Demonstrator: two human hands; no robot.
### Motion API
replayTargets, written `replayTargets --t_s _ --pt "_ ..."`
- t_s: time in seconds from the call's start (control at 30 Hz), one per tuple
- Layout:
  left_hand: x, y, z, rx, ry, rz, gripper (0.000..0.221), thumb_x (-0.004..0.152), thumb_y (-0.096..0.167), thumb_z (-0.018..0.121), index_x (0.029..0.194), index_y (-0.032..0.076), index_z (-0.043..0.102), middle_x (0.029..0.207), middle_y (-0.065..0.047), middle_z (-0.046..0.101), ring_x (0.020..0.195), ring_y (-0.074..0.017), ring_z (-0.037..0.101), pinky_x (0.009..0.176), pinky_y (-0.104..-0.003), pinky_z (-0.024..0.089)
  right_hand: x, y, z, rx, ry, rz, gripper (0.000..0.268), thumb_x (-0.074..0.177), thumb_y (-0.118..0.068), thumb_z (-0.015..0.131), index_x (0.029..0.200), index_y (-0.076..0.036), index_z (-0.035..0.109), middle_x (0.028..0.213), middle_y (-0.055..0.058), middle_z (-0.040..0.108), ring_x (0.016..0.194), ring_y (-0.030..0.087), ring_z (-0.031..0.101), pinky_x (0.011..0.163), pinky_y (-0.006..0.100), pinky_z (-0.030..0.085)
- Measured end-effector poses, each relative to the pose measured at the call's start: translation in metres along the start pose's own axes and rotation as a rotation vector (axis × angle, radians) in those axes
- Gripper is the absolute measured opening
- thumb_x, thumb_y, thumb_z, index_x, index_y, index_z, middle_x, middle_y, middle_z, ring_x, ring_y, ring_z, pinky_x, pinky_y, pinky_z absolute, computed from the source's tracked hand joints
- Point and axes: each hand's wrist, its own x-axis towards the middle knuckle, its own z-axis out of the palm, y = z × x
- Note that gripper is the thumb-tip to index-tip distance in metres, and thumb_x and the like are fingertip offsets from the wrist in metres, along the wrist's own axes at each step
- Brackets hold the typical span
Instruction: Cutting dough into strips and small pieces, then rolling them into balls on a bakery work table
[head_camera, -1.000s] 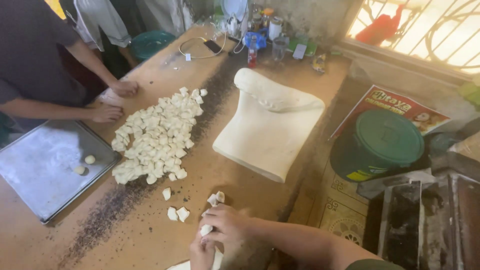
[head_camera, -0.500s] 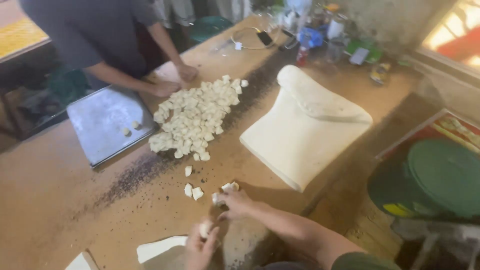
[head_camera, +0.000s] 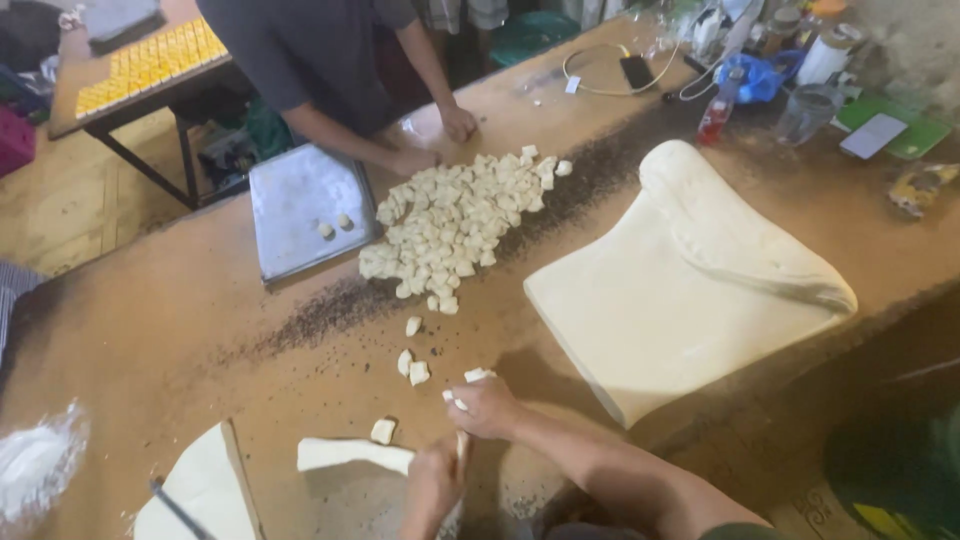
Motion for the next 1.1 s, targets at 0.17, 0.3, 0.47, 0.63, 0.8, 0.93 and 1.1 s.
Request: replayTargets --t_s 0.17,0.3,0.47,0.63,0.8,0.93,1.1 --pt "0.008 -0.045 -0.006 -0.429 0.215 0.244 0.043 0.087 0.011 0.064 0.129 0.009 0.055 0.115 -0.013 0.069 0.102 -0.029 0.066 0.09 -0.038 0.05 0.002 0.007 -0.012 -0.091 -0.199 0.159 0.052 0.087 -0.05 0.071 0.122 -0.015 0.056 0.122 0.011 0.058 0.11 0.034 0.054 0.087 0.05 0.04" --pt "0.014 -0.031 -0.051 -0.466 -0.041 0.212 0.102 0.068 -0.018 0.051 0.16 0.008 0.015 0.166 -0.023 0.009 0.155 -0.0395 0.014 0.125 -0.049 0.014 -0.005 -0.086 -0.035 0.115 -0.226 -0.317 0.018 0.097 -0.017 0.063 0.109 -0.006 0.071 0.106 0.012 0.071 0.103 0.025 0.064 0.1 0.043 0.053" --pt "0.04 -0.051 -0.031 -0.719 0.038 0.074 0.03 0.092 0.009 0.053 0.113 0.004 0.073 0.096 -0.011 0.076 0.086 -0.0214 0.071 0.07 -0.03 0.057 0.014 -0.071 0.01 0.066 0.114 -0.171 0.007 0.095 -0.02 0.061 0.101 -0.019 0.063 0.098 0.001 0.065 0.096 0.018 0.059 0.09 0.038 0.049" --pt "0.022 -0.047 -0.026 -0.296 -0.033 0.211 0.031 0.094 0.019 0.064 0.066 0.013 0.054 0.055 -0.005 0.06 0.048 -0.021 0.056 0.048 -0.04 0.046 0.019 -0.003 0.042 -0.292 0.328 0.042 0.026 0.089 -0.026 0.053 0.064 -0.019 0.053 0.05 -0.004 0.046 0.044 0.014 0.044 0.046 0.035 0.039" --pt "0.025 -0.07 -0.064 -0.639 -0.112 0.028 0.035 0.084 0.009 0.067 0.118 0.017 0.064 0.092 -0.002 0.069 0.072 -0.0141 0.059 0.061 -0.028 0.049 0.017 -0.079 -0.01 -0.171 -0.224 0.426 0.073 0.092 -0.048 0.067 0.152 -0.019 0.038 0.161 0.015 0.03 0.148 0.039 0.027 0.12 0.062 0.018" --pt "0.052 -0.077 -0.077 -0.634 -0.135 0.356 0.099 0.078 -0.012 0.057 0.162 0.013 0.01 0.161 -0.022 0.02 0.152 -0.0395 0.026 0.122 -0.045 0.022 0.035 -0.122 -0.021 0.054 -0.194 0.095 0.048 0.082 -0.026 0.077 0.125 -0.008 0.063 0.118 0.014 0.067 0.107 0.03 0.061 0.095 0.042 0.047" --pt "0.038 -0.077 -0.047 -0.731 0.056 0.004 0.025 0.096 0.017 0.059 0.115 0.014 0.075 0.092 -0.005 0.082 0.073 -0.0159 0.076 0.067 -0.027 0.066 0.025 -0.093 0.04 -0.053 0.082 -0.005 0.046 0.095 -0.063 0.05 0.107 -0.02 0.06 0.101 -0.001 0.058 0.095 0.014 0.053 0.094 0.037 0.045"
